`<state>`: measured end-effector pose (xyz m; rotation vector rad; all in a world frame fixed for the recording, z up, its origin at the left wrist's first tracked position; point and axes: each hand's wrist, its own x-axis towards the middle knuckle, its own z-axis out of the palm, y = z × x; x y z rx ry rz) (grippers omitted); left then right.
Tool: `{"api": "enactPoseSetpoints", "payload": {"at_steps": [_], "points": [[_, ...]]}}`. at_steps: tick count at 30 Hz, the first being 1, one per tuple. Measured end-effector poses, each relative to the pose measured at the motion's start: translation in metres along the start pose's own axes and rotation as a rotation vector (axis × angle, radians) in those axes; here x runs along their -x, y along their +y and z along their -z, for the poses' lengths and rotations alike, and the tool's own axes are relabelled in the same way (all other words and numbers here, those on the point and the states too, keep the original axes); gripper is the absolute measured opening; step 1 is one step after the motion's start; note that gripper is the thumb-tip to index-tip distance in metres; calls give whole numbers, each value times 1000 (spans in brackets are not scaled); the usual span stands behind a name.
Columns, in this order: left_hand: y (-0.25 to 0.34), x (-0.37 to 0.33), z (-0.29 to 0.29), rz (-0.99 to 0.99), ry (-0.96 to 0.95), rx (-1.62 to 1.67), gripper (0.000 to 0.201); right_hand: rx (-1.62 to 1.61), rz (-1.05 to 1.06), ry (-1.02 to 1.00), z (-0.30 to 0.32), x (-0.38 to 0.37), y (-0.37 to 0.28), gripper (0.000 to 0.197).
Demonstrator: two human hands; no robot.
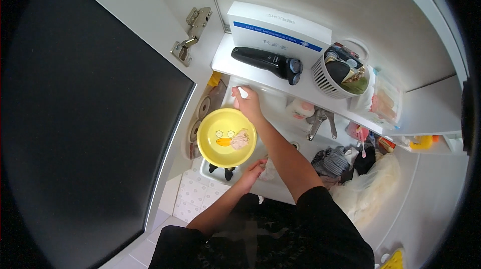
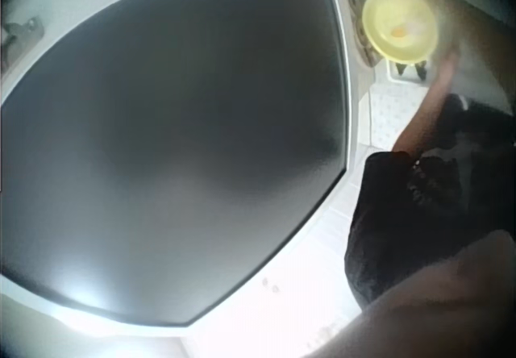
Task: The person turns on the faucet to wet a cloth, rubs a bar of soap onto it, and scrubs the cloth by hand over the sink.
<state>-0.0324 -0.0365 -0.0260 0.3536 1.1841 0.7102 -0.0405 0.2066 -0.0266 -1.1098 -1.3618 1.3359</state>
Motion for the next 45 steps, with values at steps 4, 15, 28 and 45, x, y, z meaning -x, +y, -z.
{"api": "enactPoseSetpoints", "payload": {"at_steps": [4,15,28,45], "points": [[6,5,-2,-21,3,73,47,113,48,-35,-4,-2,0,23],[12,-3,-2,-9,-26,112,50,291,244,14,50,30,15,57],[30,-45,-13,-268,-155,-559,29,211,-348,-284,194,209,21,30],[22,-65,-107,-1054,80,-1236,19,-695,-639,503,165,246,12,35]]}}
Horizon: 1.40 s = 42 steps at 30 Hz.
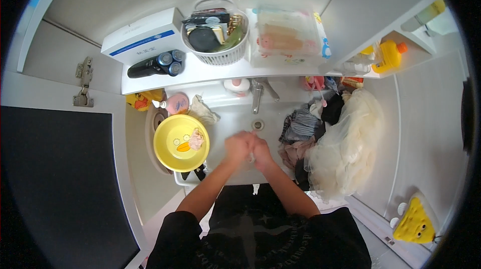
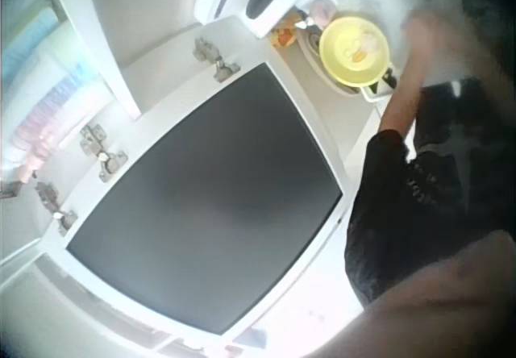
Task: The person turns on the faucet to wet a cloth, rubs a bar of soap onto it, and scrubs the cloth by hand over the sink.
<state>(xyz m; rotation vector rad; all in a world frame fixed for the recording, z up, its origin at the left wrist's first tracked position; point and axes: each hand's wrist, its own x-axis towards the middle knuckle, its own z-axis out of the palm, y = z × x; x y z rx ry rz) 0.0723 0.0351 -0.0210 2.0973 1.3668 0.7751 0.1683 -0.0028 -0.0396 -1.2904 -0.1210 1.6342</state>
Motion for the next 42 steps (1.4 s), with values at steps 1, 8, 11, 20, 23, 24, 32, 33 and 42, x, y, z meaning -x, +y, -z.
{"api": "enactPoseSetpoints", "payload": {"at_steps": [1,8,11,20,23,24,32,33,42], "points": [[-5,-8,-2,125,17,-25,20,-78,-33,19,-2,4,-3,35],[9,14,-1,-163,-217,-67,17,-243,-138,-131,23,-4,13,40],[-6,-13,4,180,-144,-70,12,-70,-232,-148,11,12,-3,40],[28,-20,31,379,-212,13,27,-115,-193,-179,5,18,-12,40],[42,10,4,-158,-35,3,28,-156,-195,-96,29,-7,6,39],[53,14,8,-352,18,37,29,-203,-186,-84,29,-7,10,39],[30,17,10,-252,-103,-60,25,-167,-131,-123,21,7,1,40],[27,14,7,-239,-107,-77,21,-270,-135,-181,28,-2,5,39],[23,18,4,-180,-112,-36,26,-210,-22,-170,29,4,7,38]]}}
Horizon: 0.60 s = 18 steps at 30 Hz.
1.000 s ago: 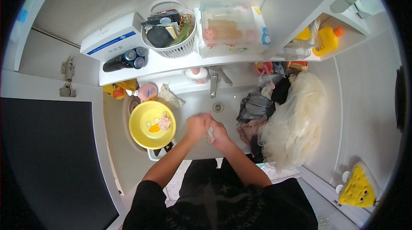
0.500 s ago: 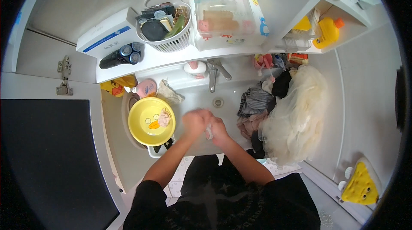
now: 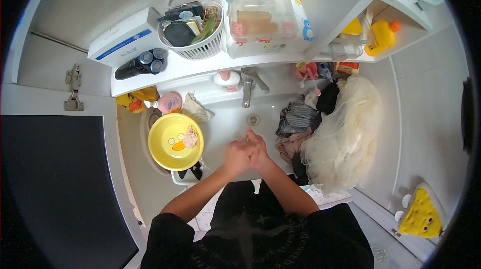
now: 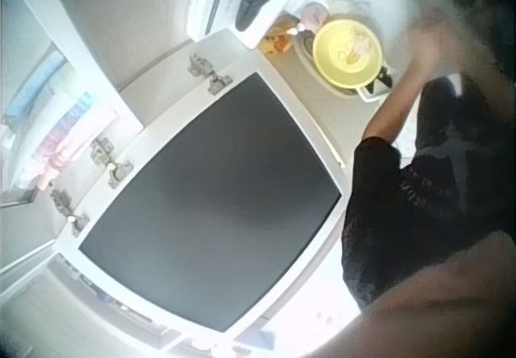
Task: The person turns on the faucet to wet a cloth, rubs a bar of soap onto it, and scrubs the cloth by hand over the sink.
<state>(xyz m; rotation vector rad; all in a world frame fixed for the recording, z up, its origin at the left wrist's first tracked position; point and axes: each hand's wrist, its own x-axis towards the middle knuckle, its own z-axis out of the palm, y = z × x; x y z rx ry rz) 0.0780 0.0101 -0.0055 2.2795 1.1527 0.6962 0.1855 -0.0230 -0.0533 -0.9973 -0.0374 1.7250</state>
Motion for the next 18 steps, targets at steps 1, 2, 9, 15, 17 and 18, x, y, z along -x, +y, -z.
{"api": "enactPoseSetpoints", "payload": {"at_steps": [1,2,9,15,17,18], "points": [[-5,-1,1,4,32,-24,31,2,-7,-8,-13,2,-4,38],[-10,-3,4,14,35,-27,31,64,-113,67,-37,12,-15,35],[8,-8,8,-95,94,14,33,-183,-119,151,-35,14,-11,30],[3,0,7,21,20,-134,25,56,-133,147,-34,9,-13,32],[9,2,8,-85,-33,-4,26,-34,-65,149,-33,8,-6,32],[2,-5,9,-83,-31,-5,26,-80,-30,150,-32,7,-4,32]]}}
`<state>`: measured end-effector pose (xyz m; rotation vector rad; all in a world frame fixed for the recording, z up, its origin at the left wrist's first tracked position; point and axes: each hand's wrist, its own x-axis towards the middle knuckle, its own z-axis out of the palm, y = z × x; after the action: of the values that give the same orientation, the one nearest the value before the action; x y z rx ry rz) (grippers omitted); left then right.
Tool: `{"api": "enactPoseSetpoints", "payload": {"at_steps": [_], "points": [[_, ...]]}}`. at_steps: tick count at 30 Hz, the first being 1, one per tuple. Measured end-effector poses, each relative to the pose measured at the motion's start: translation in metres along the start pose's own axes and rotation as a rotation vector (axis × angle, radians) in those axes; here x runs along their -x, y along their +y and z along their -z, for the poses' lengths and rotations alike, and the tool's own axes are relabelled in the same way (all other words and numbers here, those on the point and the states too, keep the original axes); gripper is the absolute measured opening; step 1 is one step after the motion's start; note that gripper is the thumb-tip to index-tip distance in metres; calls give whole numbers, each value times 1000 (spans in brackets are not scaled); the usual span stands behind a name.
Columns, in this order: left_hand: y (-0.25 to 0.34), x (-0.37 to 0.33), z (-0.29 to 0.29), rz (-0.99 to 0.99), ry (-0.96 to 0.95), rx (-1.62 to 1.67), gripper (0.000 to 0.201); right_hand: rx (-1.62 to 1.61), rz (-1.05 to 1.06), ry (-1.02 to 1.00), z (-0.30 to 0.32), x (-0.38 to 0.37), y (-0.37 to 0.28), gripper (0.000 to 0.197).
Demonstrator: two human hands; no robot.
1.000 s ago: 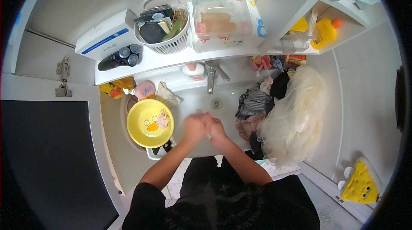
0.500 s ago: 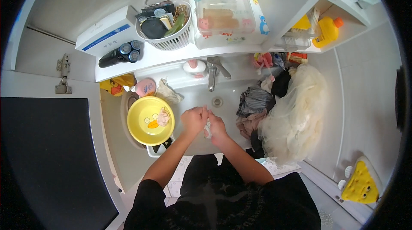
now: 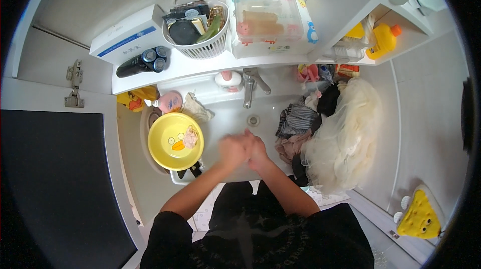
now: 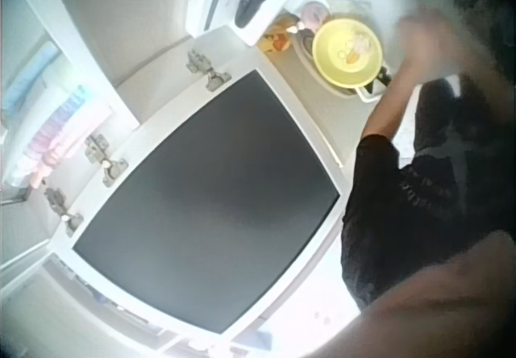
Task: The person turns on the faucet to wet a cloth, rubs a bar of soap onto it, and scrubs the cloth by hand over the sink.
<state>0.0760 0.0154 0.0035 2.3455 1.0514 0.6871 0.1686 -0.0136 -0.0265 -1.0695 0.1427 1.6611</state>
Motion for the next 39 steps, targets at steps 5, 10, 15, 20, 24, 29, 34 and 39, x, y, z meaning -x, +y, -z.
{"api": "enactPoseSetpoints", "payload": {"at_steps": [5,10,15,20,24,29,34,39], "points": [[9,-12,2,139,104,12,33,29,-169,-196,21,-7,-14,32],[-18,-7,0,274,0,-13,26,150,-83,41,-10,2,-9,38],[8,-6,-3,18,28,3,12,-42,-157,-324,25,-16,-3,40],[-25,-18,1,509,53,8,10,306,-109,-56,-14,12,-21,37],[12,-13,3,49,-32,-33,20,-5,-30,-285,29,-18,-7,31],[-25,-26,3,406,34,-89,15,254,-109,-38,-12,9,-22,33],[-7,-14,-9,-19,18,-50,21,-225,-208,-96,8,-6,-18,31],[-13,-23,-7,382,-3,-111,14,197,-52,82,-19,11,-27,28]]}}
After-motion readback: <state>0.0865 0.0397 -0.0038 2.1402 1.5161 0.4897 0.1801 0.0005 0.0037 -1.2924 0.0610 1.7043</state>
